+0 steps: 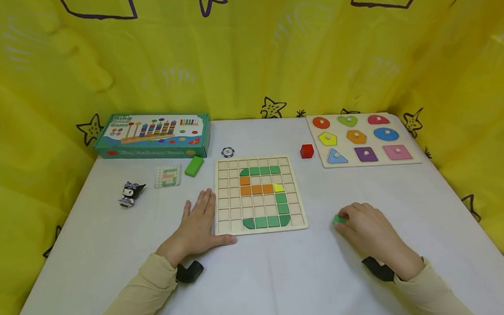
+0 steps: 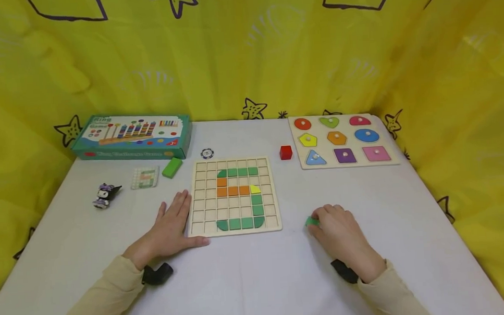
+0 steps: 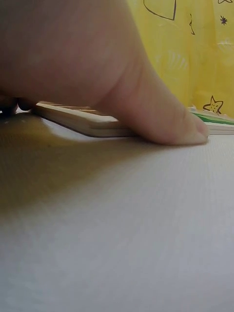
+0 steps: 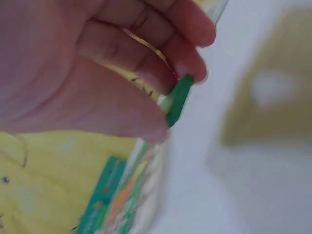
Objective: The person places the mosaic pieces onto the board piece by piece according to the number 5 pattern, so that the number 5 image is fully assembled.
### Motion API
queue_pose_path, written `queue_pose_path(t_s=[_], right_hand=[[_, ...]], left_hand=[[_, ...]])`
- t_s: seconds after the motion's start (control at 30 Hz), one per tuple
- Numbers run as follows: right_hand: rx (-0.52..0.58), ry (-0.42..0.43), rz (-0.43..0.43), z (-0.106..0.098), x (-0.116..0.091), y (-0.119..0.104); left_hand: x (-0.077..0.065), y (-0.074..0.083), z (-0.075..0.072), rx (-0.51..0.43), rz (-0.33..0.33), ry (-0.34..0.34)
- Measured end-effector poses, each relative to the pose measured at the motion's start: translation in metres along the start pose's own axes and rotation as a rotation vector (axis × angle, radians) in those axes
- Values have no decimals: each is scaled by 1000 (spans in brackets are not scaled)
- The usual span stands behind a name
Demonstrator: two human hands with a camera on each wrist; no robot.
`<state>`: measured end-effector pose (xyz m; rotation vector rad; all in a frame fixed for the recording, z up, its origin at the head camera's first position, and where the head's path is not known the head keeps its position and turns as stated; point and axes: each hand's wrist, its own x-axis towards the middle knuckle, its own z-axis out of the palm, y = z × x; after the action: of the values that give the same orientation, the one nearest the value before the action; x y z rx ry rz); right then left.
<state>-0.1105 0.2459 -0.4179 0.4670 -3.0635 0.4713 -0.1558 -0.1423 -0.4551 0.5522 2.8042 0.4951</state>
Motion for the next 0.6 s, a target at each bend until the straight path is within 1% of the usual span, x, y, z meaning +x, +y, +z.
queue_pose_path(t_s=[0.07,0.13,0.23,0.33,0.43,0.53,0.6], right_hand=[[46,-8,-59,2,13,-22],[89,-21,-152,8,27,-46],[139,-71,-292,19,46,-80],[177,-125,-393,32,59,-107],[156,-140,-448,42,69,-124],[119,-119,-462,49,78,-131],[108,-99,-456,51,82,-133]], left_hand=[[0,1,0,-2,2,3],[-1,1,1,-11,3,7],[-2,-1,3,-24,7,16],[-2,-1,5,-26,13,20],[-2,0,5,-22,19,22],[-2,0,4,-13,23,26],[-2,0,2,-5,25,27]])
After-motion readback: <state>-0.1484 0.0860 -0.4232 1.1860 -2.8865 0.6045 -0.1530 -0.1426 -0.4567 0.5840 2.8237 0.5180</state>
